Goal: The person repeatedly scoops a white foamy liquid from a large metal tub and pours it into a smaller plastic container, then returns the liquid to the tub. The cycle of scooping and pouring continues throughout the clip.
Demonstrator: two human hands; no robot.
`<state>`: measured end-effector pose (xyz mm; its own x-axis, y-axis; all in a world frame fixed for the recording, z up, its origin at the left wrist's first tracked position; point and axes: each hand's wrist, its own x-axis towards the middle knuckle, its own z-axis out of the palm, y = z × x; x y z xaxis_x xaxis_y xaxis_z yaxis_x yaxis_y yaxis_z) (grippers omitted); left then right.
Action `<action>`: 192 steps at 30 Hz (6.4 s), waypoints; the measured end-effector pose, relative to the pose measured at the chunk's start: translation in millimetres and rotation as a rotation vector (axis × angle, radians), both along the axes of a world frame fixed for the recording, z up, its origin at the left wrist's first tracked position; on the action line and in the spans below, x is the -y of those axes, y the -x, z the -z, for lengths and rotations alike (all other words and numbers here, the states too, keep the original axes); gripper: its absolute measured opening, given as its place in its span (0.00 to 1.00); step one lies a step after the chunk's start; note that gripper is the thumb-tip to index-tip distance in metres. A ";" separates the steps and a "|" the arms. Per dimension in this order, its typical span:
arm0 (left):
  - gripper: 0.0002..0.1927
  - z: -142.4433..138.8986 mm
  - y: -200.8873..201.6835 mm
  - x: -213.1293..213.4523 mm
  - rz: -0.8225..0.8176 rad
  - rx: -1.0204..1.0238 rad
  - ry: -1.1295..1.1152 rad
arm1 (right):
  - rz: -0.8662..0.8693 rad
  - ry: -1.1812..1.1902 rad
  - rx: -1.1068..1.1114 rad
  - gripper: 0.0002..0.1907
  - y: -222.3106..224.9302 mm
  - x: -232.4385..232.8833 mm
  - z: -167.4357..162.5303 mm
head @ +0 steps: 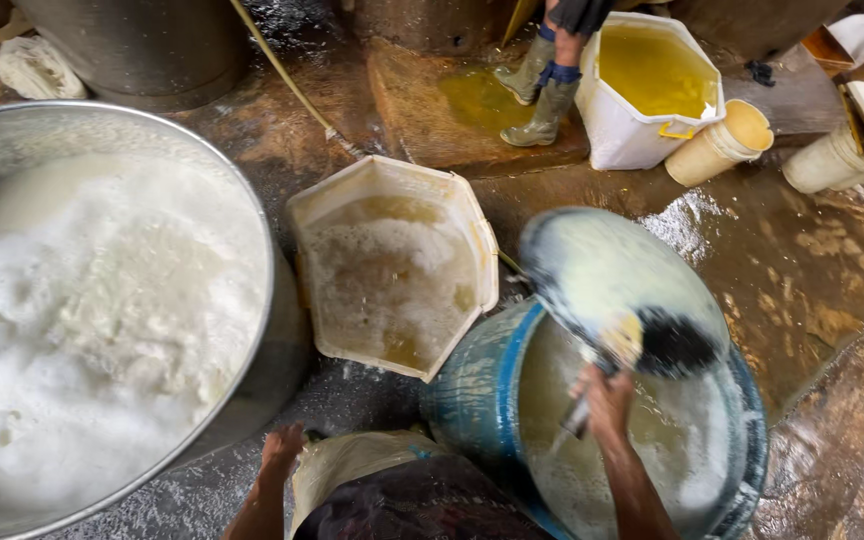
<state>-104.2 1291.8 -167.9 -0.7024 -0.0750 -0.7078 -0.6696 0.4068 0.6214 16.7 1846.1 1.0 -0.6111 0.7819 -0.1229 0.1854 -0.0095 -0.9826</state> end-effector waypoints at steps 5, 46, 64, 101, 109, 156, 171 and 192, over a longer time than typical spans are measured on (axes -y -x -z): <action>0.22 -27.8 10.2 -68.7 0.073 -0.091 0.011 | 0.309 -0.482 0.360 0.24 -134.5 -95.5 65.7; 0.28 7.7 -88.5 244.2 -1.259 -0.181 -0.258 | -0.956 0.908 0.963 0.17 204.4 191.4 8.4; 0.51 -52.6 -35.9 250.9 -1.047 -0.264 0.227 | -1.195 -0.020 0.570 0.08 480.7 462.2 21.0; 0.48 -69.8 -16.4 236.9 -1.309 0.056 0.433 | -1.954 -0.872 0.156 0.43 499.4 958.9 77.0; 0.48 -103.2 -4.9 234.3 -1.345 0.148 0.381 | -2.013 -0.946 0.049 0.42 481.3 856.2 51.9; 0.45 -94.6 7.1 222.0 -1.308 0.177 0.405 | -1.583 0.328 0.636 0.16 567.3 913.2 40.3; 0.45 -110.2 12.6 216.1 -1.267 0.136 0.495 | -2.049 -0.962 0.130 0.38 512.8 871.4 31.7; 0.44 -136.6 -8.5 210.8 -1.231 -0.069 0.429 | -1.536 -0.992 -0.028 0.42 581.5 609.1 39.3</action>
<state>-95.7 1080.9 -31.3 -0.0450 -0.9006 -0.4324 -0.7146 -0.2734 0.6439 -564.8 1237.0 -38.2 -0.7690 -0.6392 0.0046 -0.5473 0.6546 -0.5215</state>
